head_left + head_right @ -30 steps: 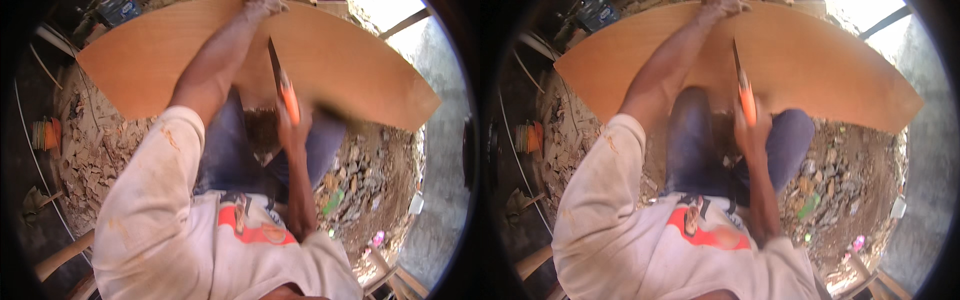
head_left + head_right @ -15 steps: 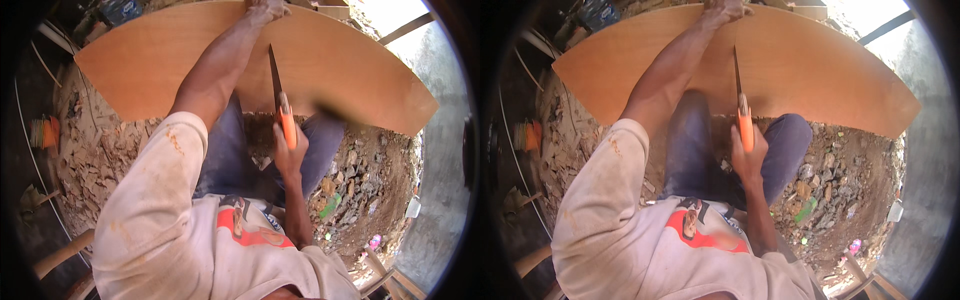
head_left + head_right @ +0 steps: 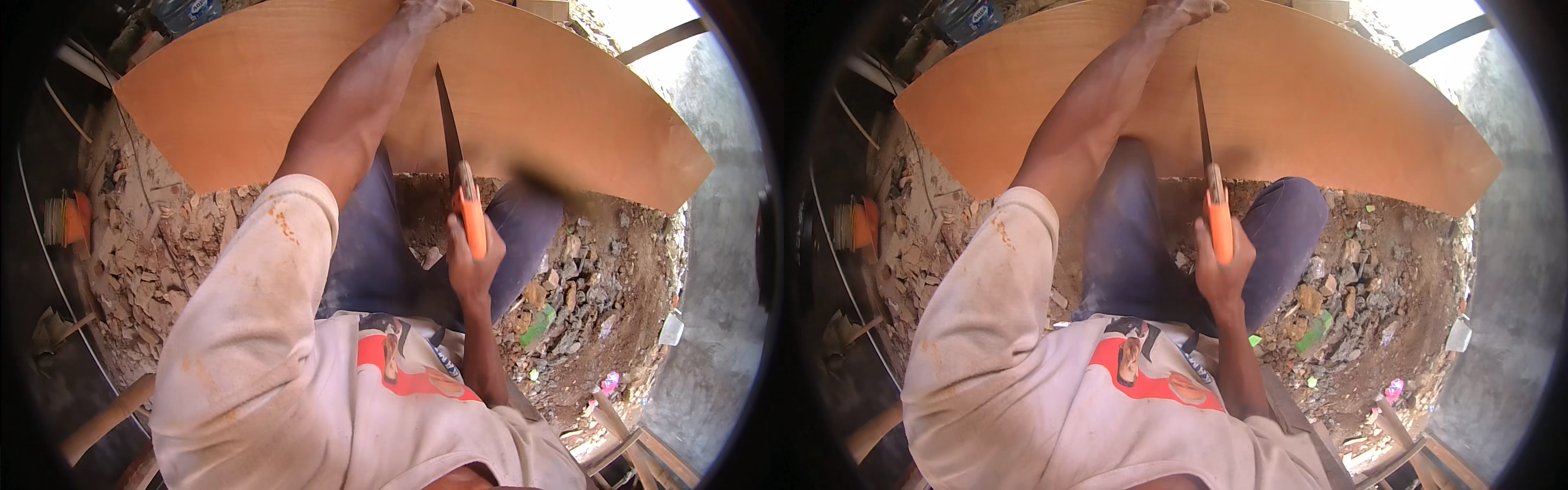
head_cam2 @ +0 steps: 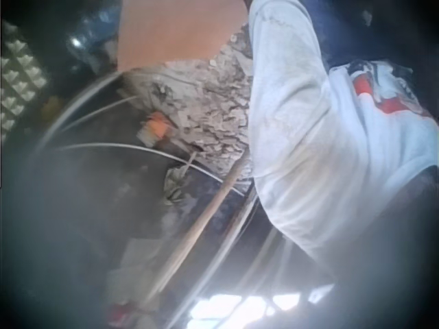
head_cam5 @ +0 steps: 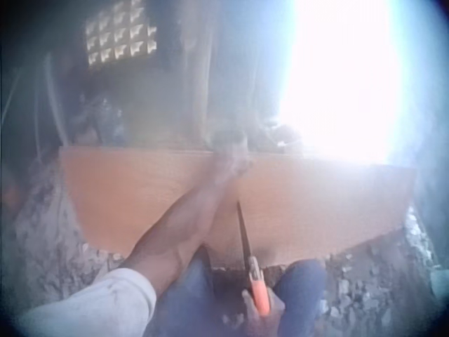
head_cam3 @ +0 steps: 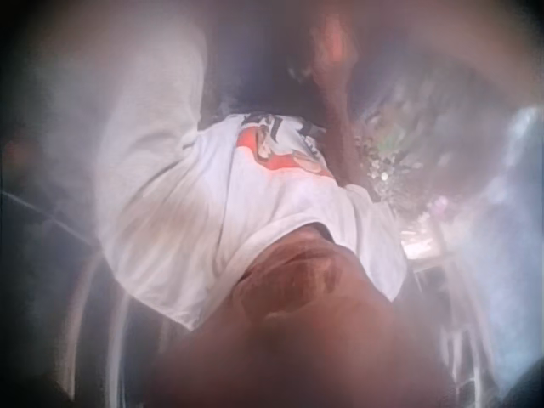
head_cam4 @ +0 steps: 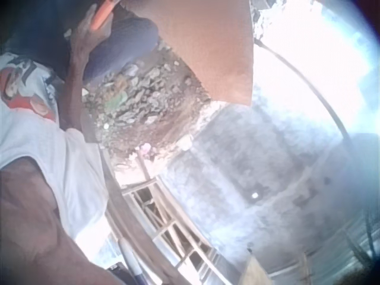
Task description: The person sits on the ground and uses a hand saw to cut a large piece of plywood along a marked line. After completing the cut, the person separates the two pieces of wood and uses a tape measure on one of the pieces.
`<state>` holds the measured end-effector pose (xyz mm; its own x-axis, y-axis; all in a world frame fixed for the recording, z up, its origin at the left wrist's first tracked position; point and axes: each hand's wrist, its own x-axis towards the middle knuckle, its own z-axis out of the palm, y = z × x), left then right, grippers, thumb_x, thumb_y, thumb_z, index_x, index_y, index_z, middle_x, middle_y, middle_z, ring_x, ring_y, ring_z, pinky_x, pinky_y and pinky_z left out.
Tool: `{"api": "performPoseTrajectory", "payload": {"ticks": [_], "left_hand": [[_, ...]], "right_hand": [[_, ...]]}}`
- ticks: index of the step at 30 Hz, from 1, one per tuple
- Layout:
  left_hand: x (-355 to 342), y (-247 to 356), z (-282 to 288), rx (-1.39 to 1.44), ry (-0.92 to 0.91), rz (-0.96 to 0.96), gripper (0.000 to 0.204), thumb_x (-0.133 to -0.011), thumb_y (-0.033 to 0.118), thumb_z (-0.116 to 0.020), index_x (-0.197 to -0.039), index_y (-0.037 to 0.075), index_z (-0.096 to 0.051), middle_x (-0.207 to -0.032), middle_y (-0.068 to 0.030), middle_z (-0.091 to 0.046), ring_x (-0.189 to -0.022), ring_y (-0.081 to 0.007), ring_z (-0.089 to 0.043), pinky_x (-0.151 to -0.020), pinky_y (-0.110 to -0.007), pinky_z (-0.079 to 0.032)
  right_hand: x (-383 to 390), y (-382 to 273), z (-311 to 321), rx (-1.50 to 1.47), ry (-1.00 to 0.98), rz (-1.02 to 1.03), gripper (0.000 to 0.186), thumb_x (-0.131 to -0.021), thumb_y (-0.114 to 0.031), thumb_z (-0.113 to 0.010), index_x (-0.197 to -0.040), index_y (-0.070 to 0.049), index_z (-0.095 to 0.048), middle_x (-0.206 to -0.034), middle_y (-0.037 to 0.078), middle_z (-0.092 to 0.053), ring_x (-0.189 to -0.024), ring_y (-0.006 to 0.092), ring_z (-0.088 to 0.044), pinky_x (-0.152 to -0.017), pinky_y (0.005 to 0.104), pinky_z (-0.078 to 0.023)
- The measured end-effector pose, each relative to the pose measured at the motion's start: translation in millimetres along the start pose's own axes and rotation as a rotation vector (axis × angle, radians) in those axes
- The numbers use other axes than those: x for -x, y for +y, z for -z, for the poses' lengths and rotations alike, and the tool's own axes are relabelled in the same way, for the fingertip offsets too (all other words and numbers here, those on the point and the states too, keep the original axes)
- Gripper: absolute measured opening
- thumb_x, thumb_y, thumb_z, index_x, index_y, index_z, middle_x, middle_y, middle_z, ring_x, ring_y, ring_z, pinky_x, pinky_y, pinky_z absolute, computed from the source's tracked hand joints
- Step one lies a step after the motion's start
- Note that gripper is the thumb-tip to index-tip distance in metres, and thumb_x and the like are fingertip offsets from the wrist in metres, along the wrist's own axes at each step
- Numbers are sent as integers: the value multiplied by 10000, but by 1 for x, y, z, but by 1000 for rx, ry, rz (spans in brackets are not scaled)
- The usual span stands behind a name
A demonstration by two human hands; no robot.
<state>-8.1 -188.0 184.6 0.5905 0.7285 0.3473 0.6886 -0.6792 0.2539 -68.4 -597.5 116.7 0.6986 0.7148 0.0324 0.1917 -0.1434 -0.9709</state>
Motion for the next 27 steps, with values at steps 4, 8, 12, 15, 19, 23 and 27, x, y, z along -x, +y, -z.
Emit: {"api": "performPoseTrajectory", "payload": {"ticks": [4,8,12,15,19,23,27], "left_hand": [[8,5,-7,8,-17,3,486,-875,554,-728,-1134,147,-782,-1132,-186,-764,-1098,-374,-720,-944,-549,-545],[3,3,-4,7,-5,1,490,-875,557,-728,-1139,146,-779,-1135,-186,-764,-1100,-373,-719,-945,-548,-545],[4,-2,-4,4,-6,7,495,-875,559,-728,-1143,146,-777,-1138,-186,-763,-1103,-373,-719,-946,-547,-545],[2,2,1,9,-2,4,499,-875,561,-727,-1147,145,-775,-1140,-186,-762,-1105,-372,-718,-947,-547,-545],[7,8,-2,14,-9,4,504,-876,564,-727,-1151,144,-773,-1143,-186,-762,-1107,-372,-718,-948,-546,-545],[8,4,-2,15,-15,11,508,-876,566,-727,-1156,144,-770,-1146,-186,-761,-1110,-371,-717,-949,-545,-545],[3,0,4,-14,-13,17,513,-876,569,-726,-1160,143,-768,-1149,-186,-761,-1113,-371,-716,-950,-545,-545]], "right_hand": [[-32,2,-10,12,-4,15,159,-921,-98,-738,-961,48,-692,-708,70,-626,-641,113,-555,-607,321,-470],[-103,-8,-41,45,50,116,162,-919,-112,-710,-949,45,-685,-707,54,-619,-660,105,-547,-616,329,-462],[-47,3,-21,-41,-13,-34,155,-920,-99,-733,-944,45,-682,-710,38,-613,-675,97,-553,-622,315,-465],[9,10,-3,-55,44,-33,140,-920,-80,-752,-933,40,-681,-704,40,-606,-675,103,-554,-627,312,-473],[-54,0,-27,3,26,34,212,-932,-145,-746,-903,50,-666,-698,73,-608,-649,128,-546,-620,336,-472],[-81,-3,-35,-29,5,-34,224,-929,-163,-754,-917,47,-676,-676,74,-596,-626,136,-510,-597,343,-445],[5,0,5,52,8,122,162,-920,-103,-752,-968,43,-701,-704,84,-630,-674,116,-592,-637,316,-486]]}}
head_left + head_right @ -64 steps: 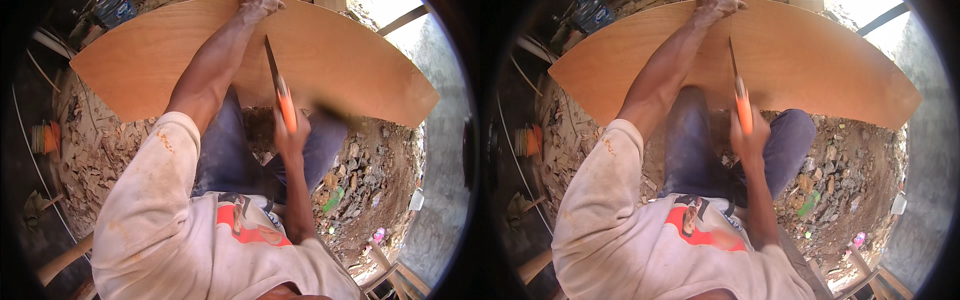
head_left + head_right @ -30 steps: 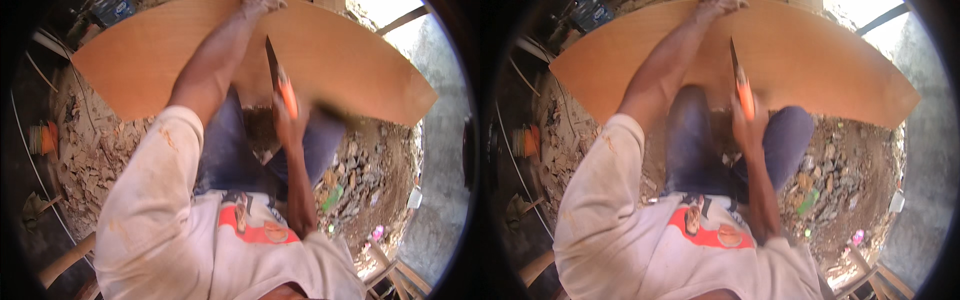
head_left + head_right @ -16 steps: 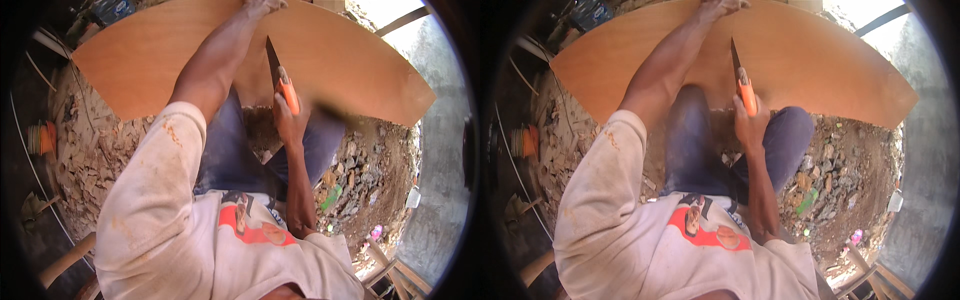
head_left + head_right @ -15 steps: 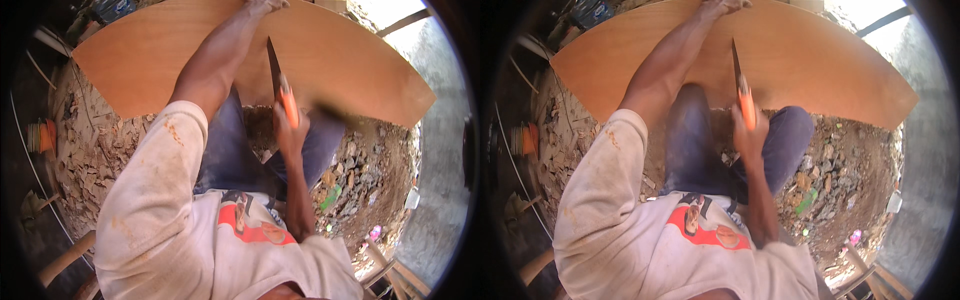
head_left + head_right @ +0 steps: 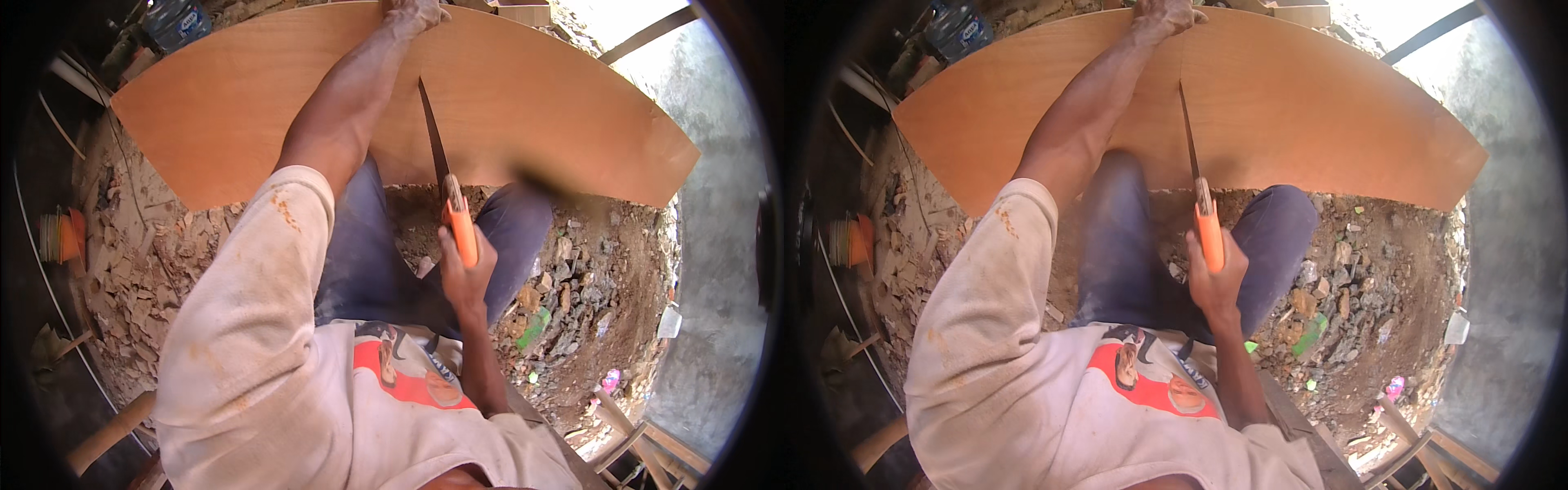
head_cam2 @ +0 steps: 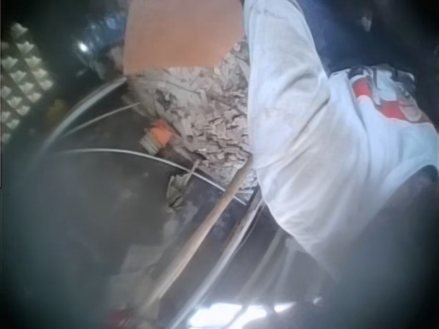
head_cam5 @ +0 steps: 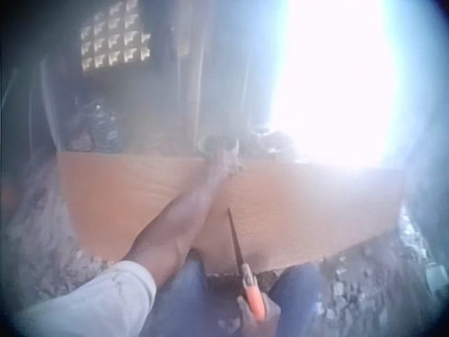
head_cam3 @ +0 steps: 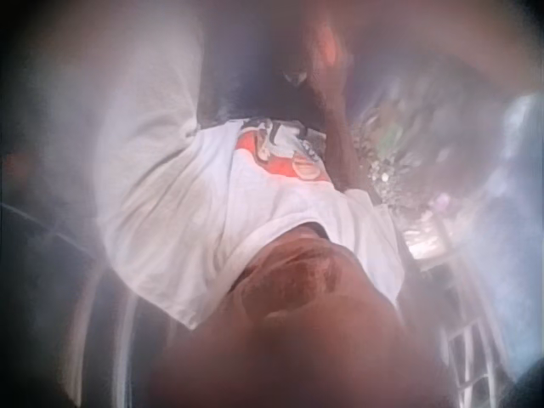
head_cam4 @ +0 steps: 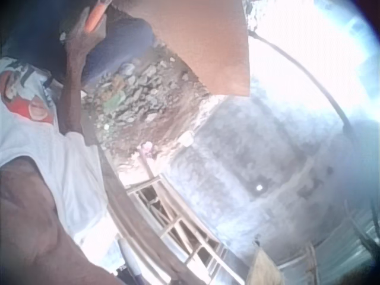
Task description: The person sits on the ground and uses a hand saw to cut a large piece of plywood along a marked line. After completing the cut, the person separates the two pieces of wood and uses a tape measure on one of the pieces.
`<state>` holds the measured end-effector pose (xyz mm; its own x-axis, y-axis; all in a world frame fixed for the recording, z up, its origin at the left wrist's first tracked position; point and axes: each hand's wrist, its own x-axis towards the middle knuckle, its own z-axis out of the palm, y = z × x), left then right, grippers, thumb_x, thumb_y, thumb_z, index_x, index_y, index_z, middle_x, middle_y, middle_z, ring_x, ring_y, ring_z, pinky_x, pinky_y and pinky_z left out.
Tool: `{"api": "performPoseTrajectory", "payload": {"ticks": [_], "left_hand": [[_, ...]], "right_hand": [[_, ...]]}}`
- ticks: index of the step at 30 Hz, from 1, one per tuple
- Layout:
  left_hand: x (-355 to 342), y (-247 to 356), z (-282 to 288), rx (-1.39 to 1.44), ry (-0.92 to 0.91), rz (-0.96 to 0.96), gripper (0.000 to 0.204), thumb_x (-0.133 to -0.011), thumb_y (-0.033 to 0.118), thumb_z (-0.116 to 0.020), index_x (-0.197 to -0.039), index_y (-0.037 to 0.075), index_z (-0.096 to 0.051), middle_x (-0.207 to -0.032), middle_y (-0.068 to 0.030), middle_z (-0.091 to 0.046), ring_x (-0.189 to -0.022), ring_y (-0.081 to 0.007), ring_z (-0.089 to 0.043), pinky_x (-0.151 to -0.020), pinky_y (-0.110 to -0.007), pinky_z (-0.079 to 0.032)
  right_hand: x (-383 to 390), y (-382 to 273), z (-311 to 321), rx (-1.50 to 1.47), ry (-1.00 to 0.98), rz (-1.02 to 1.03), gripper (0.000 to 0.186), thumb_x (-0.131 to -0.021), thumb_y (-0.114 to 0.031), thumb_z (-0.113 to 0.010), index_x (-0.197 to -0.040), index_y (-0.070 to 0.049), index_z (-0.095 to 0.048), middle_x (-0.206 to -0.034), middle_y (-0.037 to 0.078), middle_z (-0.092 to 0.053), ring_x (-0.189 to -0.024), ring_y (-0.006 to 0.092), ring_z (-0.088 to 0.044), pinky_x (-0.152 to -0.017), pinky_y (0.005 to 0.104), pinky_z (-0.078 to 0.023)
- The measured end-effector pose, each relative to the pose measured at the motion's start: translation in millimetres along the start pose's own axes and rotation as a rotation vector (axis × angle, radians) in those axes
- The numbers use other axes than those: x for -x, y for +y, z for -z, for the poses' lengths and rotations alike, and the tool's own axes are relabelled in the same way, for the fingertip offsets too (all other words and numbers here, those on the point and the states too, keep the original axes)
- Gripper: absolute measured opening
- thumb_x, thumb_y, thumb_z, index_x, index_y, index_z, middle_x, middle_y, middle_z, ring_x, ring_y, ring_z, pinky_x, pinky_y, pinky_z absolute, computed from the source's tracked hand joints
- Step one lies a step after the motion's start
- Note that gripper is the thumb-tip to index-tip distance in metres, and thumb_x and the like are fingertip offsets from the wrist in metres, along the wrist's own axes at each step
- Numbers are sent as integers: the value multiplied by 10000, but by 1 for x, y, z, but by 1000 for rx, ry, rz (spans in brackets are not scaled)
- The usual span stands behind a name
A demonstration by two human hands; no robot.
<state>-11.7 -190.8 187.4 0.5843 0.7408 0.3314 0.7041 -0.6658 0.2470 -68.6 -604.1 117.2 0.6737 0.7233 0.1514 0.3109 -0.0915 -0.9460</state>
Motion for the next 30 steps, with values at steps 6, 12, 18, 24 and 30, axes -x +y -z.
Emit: {"api": "performPoseTrajectory", "payload": {"ticks": [6,12,18,24,30], "left_hand": [[3,15,-6,37,-8,-21,521,-877,572,-726,-1167,142,-764,-1153,-185,-760,-1117,-370,-715,-951,-544,-544],[-2,8,5,24,21,-13,528,-877,576,-725,-1173,141,-760,-1157,-185,-759,-1121,-369,-714,-952,-543,-544],[3,10,-2,49,16,-8,535,-877,580,-724,-1180,140,-757,-1161,-185,-758,-1124,-368,-713,-954,-541,-544],[16,10,-8,54,-6,-12,543,-878,584,-724,-1187,139,-753,-1166,-185,-757,-1128,-368,-712,-955,-540,-544],[8,11,9,34,30,-5,550,-878,588,-723,-1194,138,-750,-1170,-185,-756,-1132,-367,-711,-956,-539,-544]], "right_hand": [[-117,6,-48,37,-24,-98,211,-921,-151,-736,-1000,42,-704,-725,88,-649,-674,125,-601,-634,346,-480],[-56,11,-33,-122,-36,-77,172,-926,-102,-736,-1008,47,-709,-726,44,-602,-691,85,-562,-628,297,-473],[-39,17,-20,39,9,-86,171,-921,-105,-745,-997,45,-713,-714,68,-646,-647,105,-577,-615,322,-480],[-115,7,-40,76,-112,-83,221,-950,-147,-718,-1105,8,-746,-751,-35,-612,-633,46,-540,-562,232,-420],[-14,14,-9,-72,-23,-87,236,-927,-62,-734,-1127,63,-723,-808,48,-691,-729,104,-604,-670,299,-497]]}}
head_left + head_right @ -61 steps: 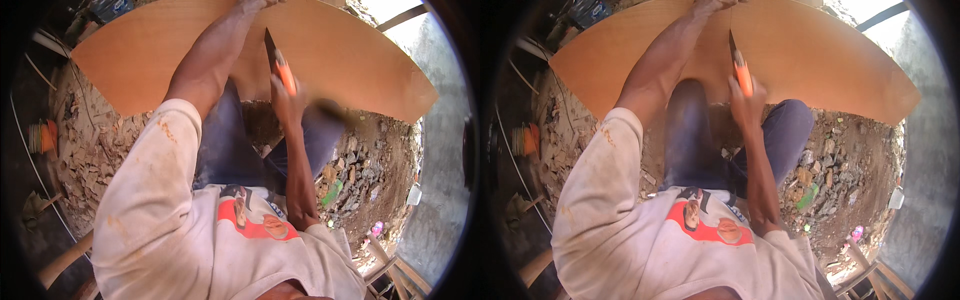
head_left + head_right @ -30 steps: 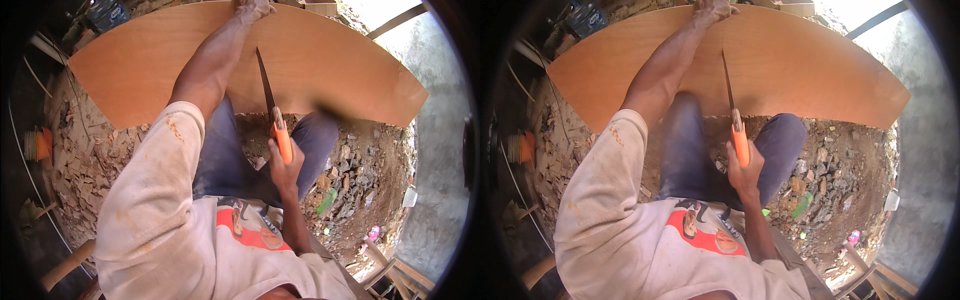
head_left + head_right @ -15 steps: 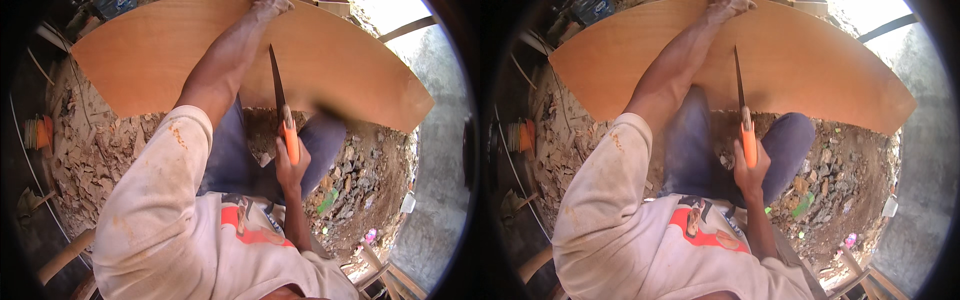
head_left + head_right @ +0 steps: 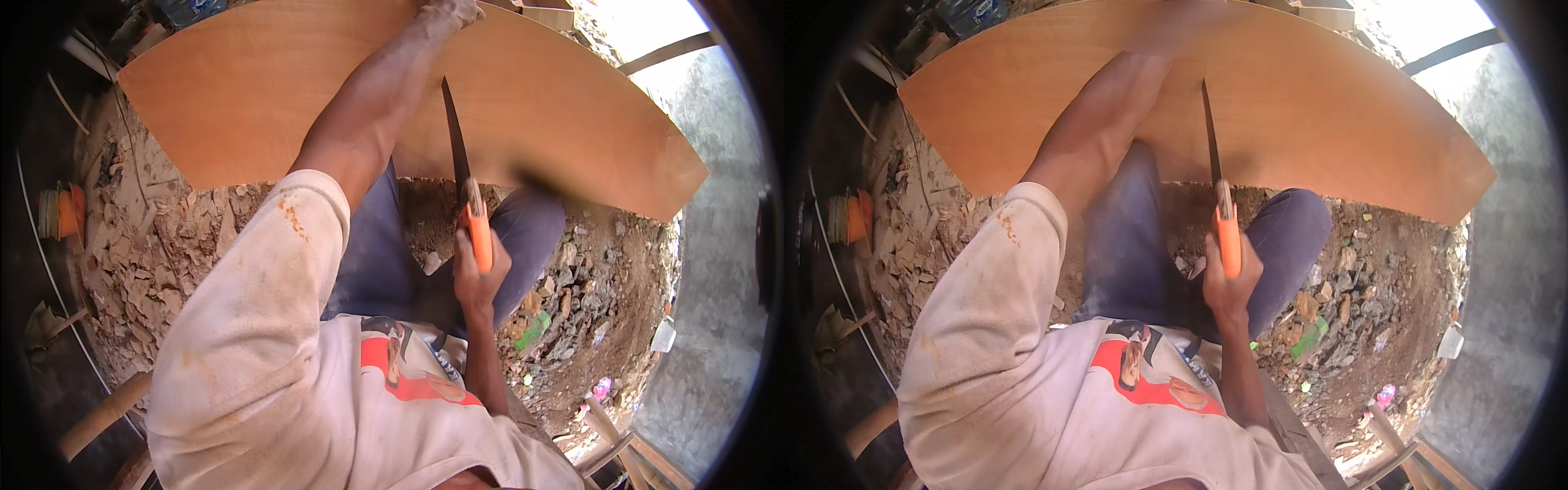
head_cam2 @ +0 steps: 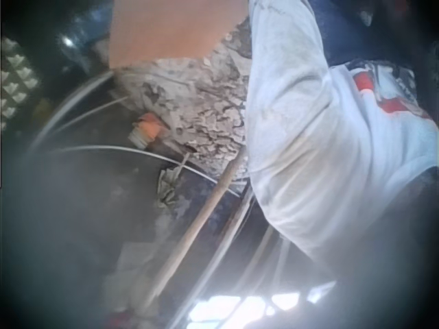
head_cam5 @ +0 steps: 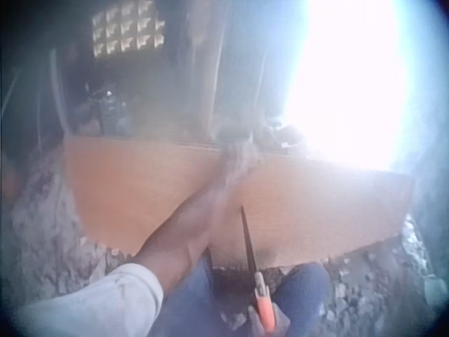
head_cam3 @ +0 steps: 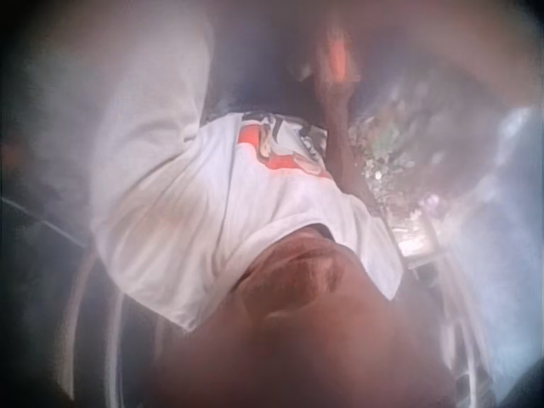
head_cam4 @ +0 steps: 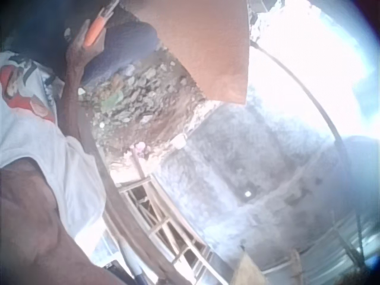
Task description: The person sits on the ground and uses a hand saw to cut a large piece of plywood along a marked line. After completing the cut, the person separates the two pieces of wood and uses a tape measure on one of the pieces.
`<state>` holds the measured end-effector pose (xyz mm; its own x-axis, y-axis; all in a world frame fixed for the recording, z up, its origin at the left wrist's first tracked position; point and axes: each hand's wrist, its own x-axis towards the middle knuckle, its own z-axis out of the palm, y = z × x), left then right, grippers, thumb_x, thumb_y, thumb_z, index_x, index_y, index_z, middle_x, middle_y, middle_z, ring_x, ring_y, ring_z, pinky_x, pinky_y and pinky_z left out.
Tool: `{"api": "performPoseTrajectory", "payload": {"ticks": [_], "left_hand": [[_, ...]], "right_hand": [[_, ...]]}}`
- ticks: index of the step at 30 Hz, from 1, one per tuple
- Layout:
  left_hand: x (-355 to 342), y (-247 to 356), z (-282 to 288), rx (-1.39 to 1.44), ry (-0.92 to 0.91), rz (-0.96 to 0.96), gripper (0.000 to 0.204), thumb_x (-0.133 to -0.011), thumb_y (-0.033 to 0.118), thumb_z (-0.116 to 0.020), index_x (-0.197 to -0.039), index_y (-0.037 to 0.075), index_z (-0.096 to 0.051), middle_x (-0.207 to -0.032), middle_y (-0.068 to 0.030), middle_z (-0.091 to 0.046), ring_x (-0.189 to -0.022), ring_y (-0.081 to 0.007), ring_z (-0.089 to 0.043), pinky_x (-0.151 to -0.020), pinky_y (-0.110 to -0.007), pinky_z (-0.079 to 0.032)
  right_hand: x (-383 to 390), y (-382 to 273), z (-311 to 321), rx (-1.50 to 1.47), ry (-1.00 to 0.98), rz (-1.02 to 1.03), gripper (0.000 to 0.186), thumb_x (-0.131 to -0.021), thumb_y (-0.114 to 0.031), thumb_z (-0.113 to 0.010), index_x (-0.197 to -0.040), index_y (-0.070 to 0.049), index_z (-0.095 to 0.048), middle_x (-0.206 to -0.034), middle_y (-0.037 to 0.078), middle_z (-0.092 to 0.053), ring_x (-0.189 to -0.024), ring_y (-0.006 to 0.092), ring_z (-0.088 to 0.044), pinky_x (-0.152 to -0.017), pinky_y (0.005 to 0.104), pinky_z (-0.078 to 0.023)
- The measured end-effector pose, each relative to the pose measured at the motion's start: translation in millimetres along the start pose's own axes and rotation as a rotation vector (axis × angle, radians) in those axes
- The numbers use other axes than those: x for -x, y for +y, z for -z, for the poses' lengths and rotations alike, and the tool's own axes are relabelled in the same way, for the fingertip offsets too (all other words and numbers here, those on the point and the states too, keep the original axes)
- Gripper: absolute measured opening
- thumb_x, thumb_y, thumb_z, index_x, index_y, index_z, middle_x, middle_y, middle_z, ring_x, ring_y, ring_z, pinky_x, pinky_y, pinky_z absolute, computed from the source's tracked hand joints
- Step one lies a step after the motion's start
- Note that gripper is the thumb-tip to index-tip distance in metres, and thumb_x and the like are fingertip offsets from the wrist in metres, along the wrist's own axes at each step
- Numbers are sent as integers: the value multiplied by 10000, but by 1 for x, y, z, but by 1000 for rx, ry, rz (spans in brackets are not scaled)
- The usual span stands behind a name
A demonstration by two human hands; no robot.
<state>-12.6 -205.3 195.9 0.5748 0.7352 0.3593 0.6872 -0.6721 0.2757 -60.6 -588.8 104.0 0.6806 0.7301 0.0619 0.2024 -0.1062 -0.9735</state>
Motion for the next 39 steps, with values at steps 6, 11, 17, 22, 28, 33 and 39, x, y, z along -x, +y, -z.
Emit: {"api": "performPoseTrajectory", "payload": {"ticks": [6,11,17,22,28,33,39], "left_hand": [[8,2,-4,17,-11,11,558,-878,591,-723,-1200,137,-746,-1174,-184,-755,-1136,-366,-710,-958,-538,-544],[9,0,0,12,-8,8,564,-879,595,-722,-1206,136,-743,-1178,-184,-754,-1139,-366,-709,-959,-537,-544],[13,7,-5,30,-22,-1,571,-879,598,-722,-1213,135,-739,-1182,-184,-753,-1143,-365,-708,-960,-536,-544],[17,-3,0,16,-17,10,578,-879,601,-721,-1218,134,-736,-1186,-184,-753,-1147,-364,-707,-961,-535,-544],[16,1,7,9,-6,9,585,-880,605,-721,-1225,133,-733,-1190,-184,-752,-1151,-363,-706,-963,-534,-543],[18,-3,3,6,-17,8,591,-880,608,-720,-1230,132,-730,-1193,-184,-751,-1154,-363,-705,-964,-533,-543],[18,6,2,14,-14,3,599,-881,612,-719,-1237,131,-726,-1198,-184,-750,-1158,-362,-704,-965,-532,-543]], "right_hand": [[-107,-19,-40,130,-49,-18,232,-917,-171,-732,-995,46,-701,-736,63,-627,-672,121,-583,-616,341,-466],[-5,0,-6,48,-1,-11,184,-902,-75,-754,-1038,43,-714,-754,76,-647,-684,126,-598,-643,323,-495],[-70,6,-31,185,23,78,169,-931,-115,-723,-986,42,-692,-720,123,-618,-657,178,-605,-636,362,-489],[-52,2,-21,140,-40,-58,185,-930,-122,-743,-996,43,-691,-711,77,-623,-643,129,-558,-619,338,-480],[7,-4,-3,119,44,65,142,-911,-59,-752,-1003,41,-710,-708,73,-627,-676,115,-585,-640,321,-494],[-107,-15,-50,176,-14,-8,220,-929,-169,-731,-1023,30,-721,-738,88,-653,-658,157,-612,-638,374,-492],[20,9,8,37,7,-48,183,-917,-107,-753,-1042,22,-712,-751,104,-655,-641,149,-598,-623,351,-489]]}}
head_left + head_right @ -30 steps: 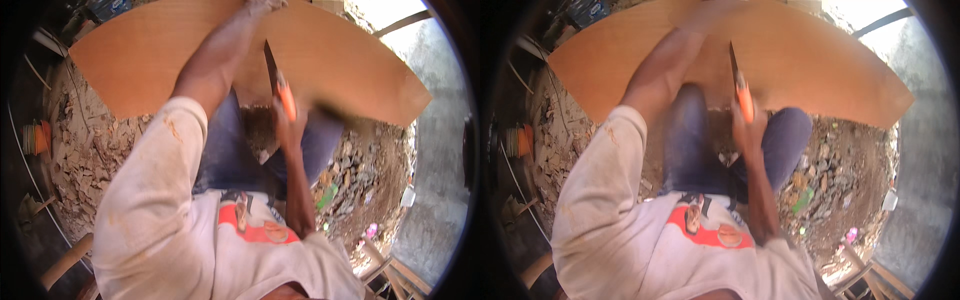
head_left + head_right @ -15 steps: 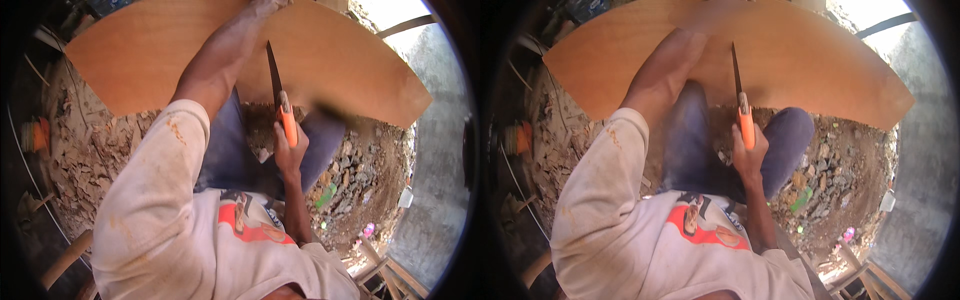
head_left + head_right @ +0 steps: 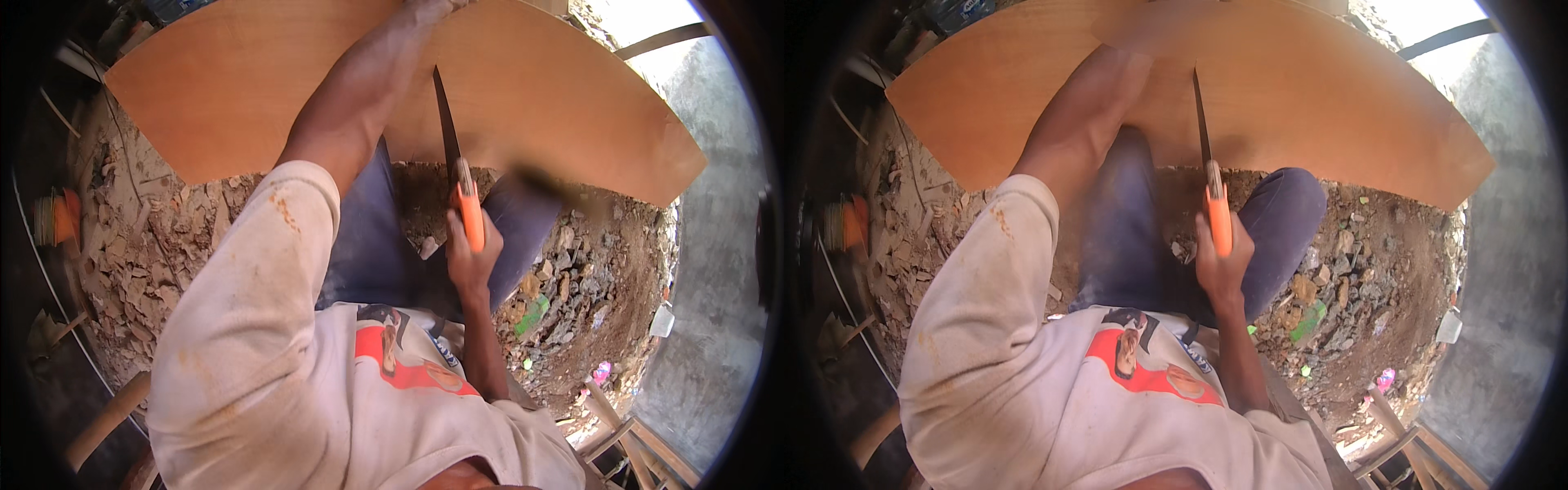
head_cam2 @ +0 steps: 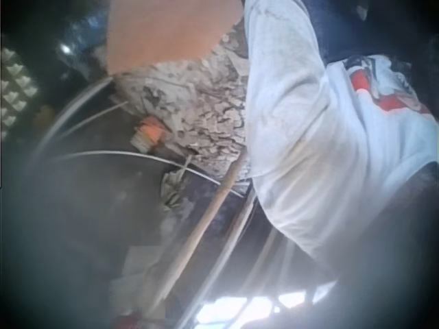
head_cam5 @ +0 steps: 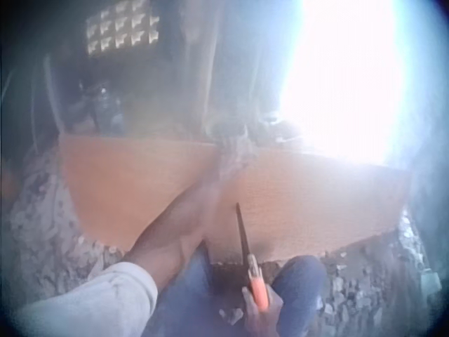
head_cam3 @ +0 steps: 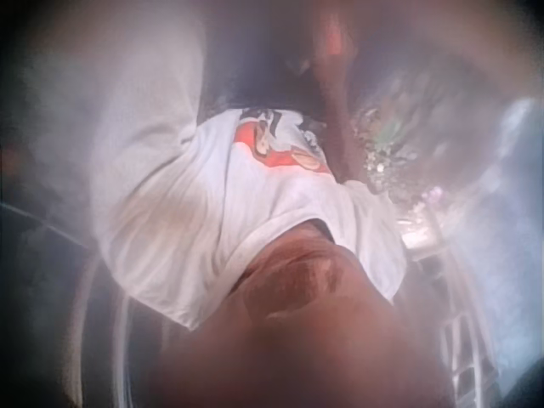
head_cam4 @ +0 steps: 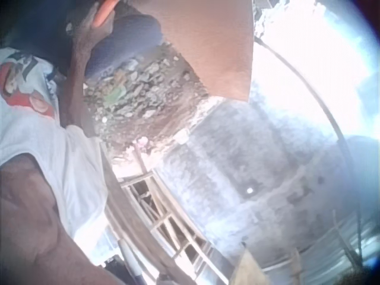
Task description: The person sits on the ground and uses a hand saw to cut a large piece of plywood along a marked line. After completing the cut, the person separates the two pieces of wood and uses a tape measure on one of the pieces.
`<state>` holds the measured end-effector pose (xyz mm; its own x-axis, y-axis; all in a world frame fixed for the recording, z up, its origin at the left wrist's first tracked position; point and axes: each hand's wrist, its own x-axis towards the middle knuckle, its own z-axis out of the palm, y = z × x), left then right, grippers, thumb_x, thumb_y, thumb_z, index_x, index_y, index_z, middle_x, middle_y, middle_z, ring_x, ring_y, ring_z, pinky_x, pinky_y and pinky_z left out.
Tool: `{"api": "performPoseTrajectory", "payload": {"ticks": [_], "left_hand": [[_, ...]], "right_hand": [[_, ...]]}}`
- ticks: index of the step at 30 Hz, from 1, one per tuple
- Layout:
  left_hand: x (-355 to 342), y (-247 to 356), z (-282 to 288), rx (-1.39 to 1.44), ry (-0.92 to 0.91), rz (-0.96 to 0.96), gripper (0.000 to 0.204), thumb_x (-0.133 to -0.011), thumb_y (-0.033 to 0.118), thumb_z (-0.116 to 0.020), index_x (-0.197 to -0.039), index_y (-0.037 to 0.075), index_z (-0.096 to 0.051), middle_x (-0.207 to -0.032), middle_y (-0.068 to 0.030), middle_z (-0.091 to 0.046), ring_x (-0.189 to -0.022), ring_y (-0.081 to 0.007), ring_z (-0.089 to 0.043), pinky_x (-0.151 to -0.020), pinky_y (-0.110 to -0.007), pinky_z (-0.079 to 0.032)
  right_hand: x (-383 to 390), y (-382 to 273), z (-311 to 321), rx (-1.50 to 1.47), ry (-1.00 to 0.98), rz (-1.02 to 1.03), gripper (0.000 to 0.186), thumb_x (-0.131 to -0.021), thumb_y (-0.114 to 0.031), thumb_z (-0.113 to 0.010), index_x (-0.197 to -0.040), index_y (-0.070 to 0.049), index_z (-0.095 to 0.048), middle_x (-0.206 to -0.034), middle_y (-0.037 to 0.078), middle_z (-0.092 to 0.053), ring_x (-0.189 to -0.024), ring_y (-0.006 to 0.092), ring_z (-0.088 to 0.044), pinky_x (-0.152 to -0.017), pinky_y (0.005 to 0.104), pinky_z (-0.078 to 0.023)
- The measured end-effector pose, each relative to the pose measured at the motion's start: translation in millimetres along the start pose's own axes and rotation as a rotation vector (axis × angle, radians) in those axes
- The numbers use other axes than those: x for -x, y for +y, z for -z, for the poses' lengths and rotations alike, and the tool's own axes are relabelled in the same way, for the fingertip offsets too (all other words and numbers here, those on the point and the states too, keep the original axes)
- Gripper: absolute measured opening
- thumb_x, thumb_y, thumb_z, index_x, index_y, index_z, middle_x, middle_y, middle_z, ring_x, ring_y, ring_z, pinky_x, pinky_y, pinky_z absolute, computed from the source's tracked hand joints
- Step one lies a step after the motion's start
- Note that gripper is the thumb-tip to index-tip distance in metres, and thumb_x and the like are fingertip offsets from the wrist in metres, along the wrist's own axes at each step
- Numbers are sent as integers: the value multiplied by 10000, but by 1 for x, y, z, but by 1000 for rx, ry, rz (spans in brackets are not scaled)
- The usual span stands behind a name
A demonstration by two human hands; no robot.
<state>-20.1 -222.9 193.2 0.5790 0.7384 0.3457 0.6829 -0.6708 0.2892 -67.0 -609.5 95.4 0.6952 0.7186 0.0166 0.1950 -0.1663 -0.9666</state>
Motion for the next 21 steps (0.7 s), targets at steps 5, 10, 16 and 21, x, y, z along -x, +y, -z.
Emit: {"api": "performPoseTrajectory", "payload": {"ticks": [5,10,16,21], "left_hand": [[3,-6,3,-7,5,8,605,-881,615,-719,-1243,130,-723,-1201,-183,-749,-1161,-361,-703,-966,-531,-543],[6,-2,-4,-13,-12,3,612,-881,619,-719,-1248,129,-720,-1205,-183,-749,-1164,-361,-703,-967,-530,-543],[5,-8,6,-35,5,12,619,-882,622,-718,-1255,128,-716,-1209,-183,-748,-1168,-360,-702,-969,-529,-543],[17,4,-1,0,-21,6,626,-882,625,-717,-1261,127,-713,-1212,-183,-747,-1171,-359,-701,-970,-528,-543]], "right_hand": [[-81,-7,-43,159,43,146,137,-920,-89,-738,-915,31,-674,-706,91,-631,-636,150,-574,-622,347,-488],[-76,-7,-33,28,-21,-13,136,-931,-87,-721,-978,39,-698,-722,69,-641,-678,128,-583,-646,328,-495],[-9,-9,-4,48,-10,81,225,-918,-44,-730,-1125,43,-726,-790,68,-672,-737,104,-621,-684,299,-511],[-110,-11,-39,91,-42,-36,198,-917,-141,-730,-969,47,-695,-722,63,-632,-681,117,-598,-628,345,-477]]}}
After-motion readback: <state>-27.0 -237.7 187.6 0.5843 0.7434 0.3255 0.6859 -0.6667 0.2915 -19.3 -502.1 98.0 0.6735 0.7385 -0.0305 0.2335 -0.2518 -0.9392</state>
